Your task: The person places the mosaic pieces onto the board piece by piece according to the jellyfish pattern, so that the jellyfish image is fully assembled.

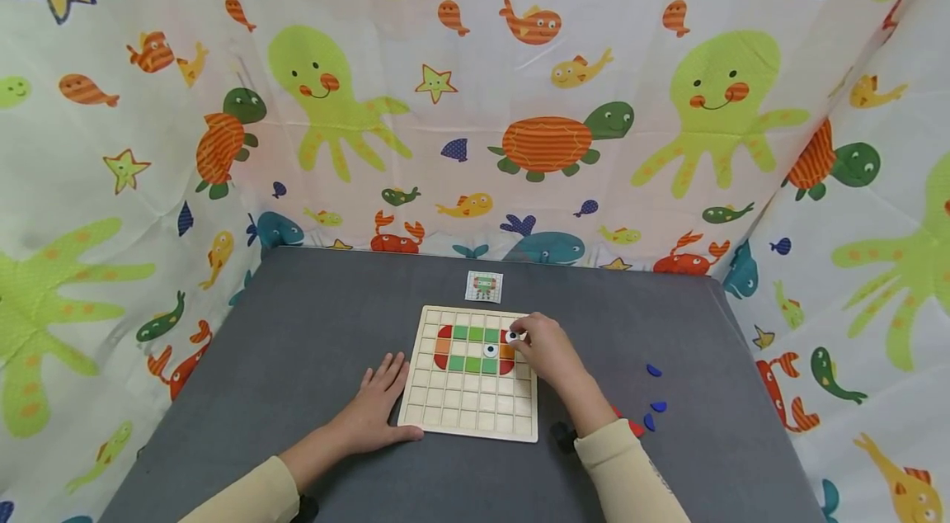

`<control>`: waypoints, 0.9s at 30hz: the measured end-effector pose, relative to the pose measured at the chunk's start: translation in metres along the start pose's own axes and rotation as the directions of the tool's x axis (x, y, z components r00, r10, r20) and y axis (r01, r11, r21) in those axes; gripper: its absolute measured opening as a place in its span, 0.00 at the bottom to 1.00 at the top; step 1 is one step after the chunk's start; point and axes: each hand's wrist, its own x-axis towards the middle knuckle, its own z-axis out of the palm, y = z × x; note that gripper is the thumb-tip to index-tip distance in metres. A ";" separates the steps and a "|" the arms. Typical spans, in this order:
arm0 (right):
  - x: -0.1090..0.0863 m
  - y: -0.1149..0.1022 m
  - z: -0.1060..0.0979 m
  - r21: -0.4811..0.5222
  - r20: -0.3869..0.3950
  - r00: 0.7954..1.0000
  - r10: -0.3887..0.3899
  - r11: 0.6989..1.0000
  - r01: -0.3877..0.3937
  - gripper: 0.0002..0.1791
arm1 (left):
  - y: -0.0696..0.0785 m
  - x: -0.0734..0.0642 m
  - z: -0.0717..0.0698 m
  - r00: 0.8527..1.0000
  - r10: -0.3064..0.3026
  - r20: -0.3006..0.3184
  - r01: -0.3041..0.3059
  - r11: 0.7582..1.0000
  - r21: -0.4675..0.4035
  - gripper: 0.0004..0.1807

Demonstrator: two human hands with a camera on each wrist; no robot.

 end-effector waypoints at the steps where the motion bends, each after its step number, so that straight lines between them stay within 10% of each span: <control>1: 0.000 -0.002 0.002 0.002 0.004 1.000 -0.004 1.000 0.004 0.12 | 0.000 0.000 0.000 1.000 0.001 -0.002 -0.001 1.000 -0.003 0.66; 27: 0.016 -0.055 0.050 0.028 0.087 0.993 -0.079 0.997 0.076 0.12 | -0.005 0.002 0.004 1.000 0.016 -0.013 -0.016 1.000 0.017 0.66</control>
